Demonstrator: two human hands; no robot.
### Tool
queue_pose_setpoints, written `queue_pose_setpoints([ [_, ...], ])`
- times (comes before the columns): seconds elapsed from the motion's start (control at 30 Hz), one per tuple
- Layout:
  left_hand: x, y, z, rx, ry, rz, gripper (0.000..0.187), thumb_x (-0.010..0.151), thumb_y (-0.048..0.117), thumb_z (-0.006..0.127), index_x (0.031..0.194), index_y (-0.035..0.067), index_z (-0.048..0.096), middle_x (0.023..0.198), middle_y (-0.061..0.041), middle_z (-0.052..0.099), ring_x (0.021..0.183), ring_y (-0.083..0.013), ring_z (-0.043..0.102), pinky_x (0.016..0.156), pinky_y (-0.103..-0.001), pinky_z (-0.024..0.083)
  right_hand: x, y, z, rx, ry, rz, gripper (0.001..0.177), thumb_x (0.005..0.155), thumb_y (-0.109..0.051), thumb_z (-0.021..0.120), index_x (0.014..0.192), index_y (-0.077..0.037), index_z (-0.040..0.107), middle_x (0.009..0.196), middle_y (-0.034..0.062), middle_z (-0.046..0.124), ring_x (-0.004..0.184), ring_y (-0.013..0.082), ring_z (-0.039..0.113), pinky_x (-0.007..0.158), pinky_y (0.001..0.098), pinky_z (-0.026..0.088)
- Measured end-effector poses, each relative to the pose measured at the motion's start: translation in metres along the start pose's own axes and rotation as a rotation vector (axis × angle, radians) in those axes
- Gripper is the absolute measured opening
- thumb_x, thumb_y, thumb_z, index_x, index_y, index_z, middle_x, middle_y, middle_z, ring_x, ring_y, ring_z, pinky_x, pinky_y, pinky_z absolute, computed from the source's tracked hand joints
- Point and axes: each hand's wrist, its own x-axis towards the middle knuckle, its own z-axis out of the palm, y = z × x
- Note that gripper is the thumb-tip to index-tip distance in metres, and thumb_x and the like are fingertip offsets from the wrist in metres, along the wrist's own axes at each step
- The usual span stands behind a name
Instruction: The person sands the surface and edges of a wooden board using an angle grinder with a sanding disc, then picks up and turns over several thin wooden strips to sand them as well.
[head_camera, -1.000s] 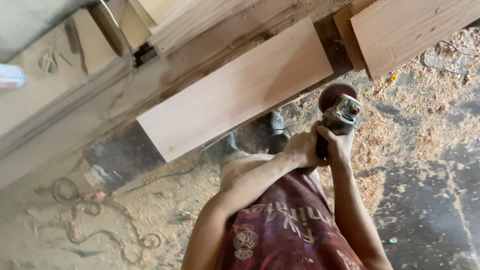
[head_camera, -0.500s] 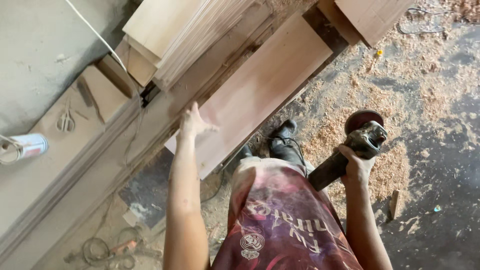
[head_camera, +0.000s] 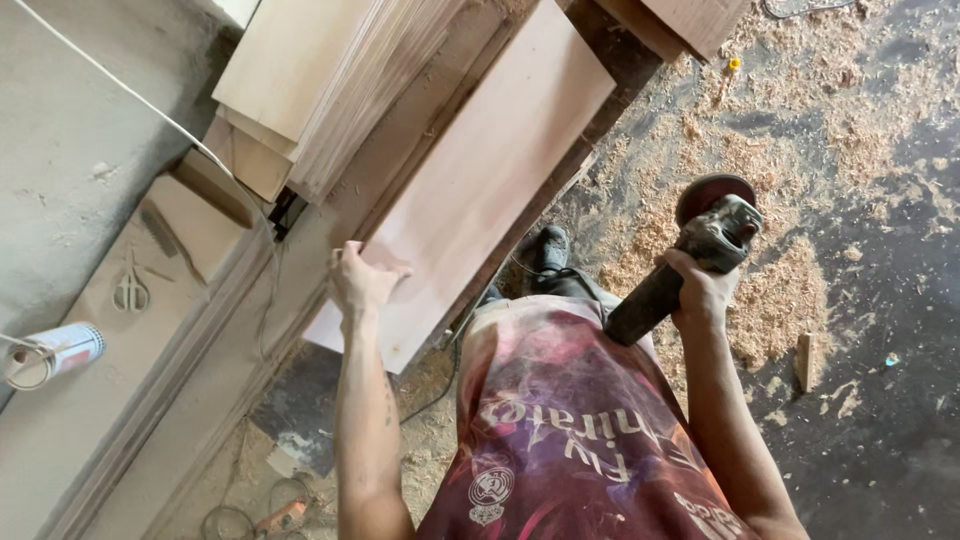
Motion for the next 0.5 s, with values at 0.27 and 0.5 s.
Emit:
queue_pose_setpoints([
  [0.27, -0.107, -0.016, 0.002, 0.007, 0.132, -0.023, 0.023, 0.089, 0.021, 0.084, 0.096, 0.009, 0.065, 0.101, -0.008, 0.072, 0.091, -0.0222, 0.071, 0.085, -0.044, 0.059, 0.003, -0.003, 0.014, 0.086, -0.182, -0.112, 0.063, 0.076, 0.011, 0.076, 0.132, 0.004, 0.05, 0.105, 0.0167, 0.066, 0.082, 0.0308, 0.073, 0.075, 0.0451, 0.066],
  [0.5, -0.173, 0.027, 0.049, -0.033, -0.112, 0.323, 0.052, 0.089, 0.003, 0.065, 0.138, 0.0, 0.049, 0.127, -0.023, 0.062, 0.116, -0.0382, 0.067, 0.097, -0.053, 0.06, 0.011, -0.001, 0.004, 0.045, -0.162, -0.101, 0.06, 0.076, 0.011, 0.077, 0.13, 0.004, 0.051, 0.102, 0.0164, 0.067, 0.081, 0.0305, 0.073, 0.074, 0.0441, 0.066],
])
